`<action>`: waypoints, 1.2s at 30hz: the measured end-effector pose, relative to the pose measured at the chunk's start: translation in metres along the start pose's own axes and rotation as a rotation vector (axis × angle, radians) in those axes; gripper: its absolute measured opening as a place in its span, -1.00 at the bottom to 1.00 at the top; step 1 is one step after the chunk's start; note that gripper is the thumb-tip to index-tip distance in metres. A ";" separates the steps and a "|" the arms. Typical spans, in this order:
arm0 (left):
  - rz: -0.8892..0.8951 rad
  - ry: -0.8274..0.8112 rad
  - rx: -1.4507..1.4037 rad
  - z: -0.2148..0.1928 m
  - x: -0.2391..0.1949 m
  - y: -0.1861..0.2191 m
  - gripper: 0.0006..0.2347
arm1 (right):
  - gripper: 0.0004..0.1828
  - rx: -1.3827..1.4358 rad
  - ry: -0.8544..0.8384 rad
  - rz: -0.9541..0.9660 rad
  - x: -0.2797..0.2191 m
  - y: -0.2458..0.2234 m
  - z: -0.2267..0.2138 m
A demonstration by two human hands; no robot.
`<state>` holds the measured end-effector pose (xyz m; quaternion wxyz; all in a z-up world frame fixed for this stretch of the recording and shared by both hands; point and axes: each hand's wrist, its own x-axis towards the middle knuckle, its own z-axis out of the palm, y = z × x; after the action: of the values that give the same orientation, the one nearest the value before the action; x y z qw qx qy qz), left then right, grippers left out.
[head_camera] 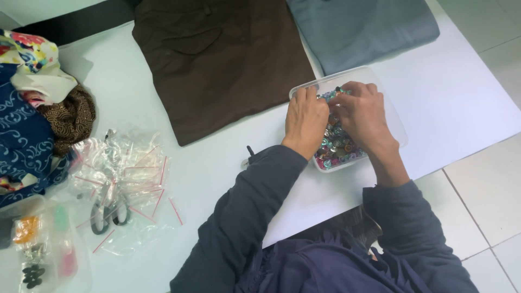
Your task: The person is sorting colorful beads from a plastic container and placing them into small individual zip-lock bags.
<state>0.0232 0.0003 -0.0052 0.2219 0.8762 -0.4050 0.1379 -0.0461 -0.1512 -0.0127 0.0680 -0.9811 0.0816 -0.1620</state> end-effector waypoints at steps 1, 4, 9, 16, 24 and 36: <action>0.007 0.001 0.000 0.004 0.003 0.002 -0.94 | -0.93 -0.002 0.004 0.005 0.001 -0.007 -0.007; -0.026 -0.103 0.213 0.013 0.008 0.008 -0.94 | -0.87 -0.128 -0.169 0.062 0.000 -0.020 -0.017; -0.026 -0.108 0.224 0.012 0.008 0.006 -0.95 | -0.84 -0.107 -0.191 0.092 -0.004 -0.028 -0.022; -0.001 -0.111 0.152 0.020 0.005 -0.003 -0.93 | -0.85 -0.068 -0.215 0.121 -0.001 -0.021 -0.015; 0.104 0.103 0.092 0.014 -0.004 -0.002 -0.91 | -0.71 0.192 -0.129 0.096 -0.005 -0.008 -0.009; 0.133 0.232 -0.042 -0.120 -0.065 -0.031 -0.91 | -0.72 0.900 -0.196 0.001 -0.011 -0.103 -0.076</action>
<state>-0.0018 0.1198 0.0621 0.2757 0.8207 -0.4367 0.2443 -0.0670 -0.0571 0.0721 0.4945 -0.8647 -0.0034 -0.0880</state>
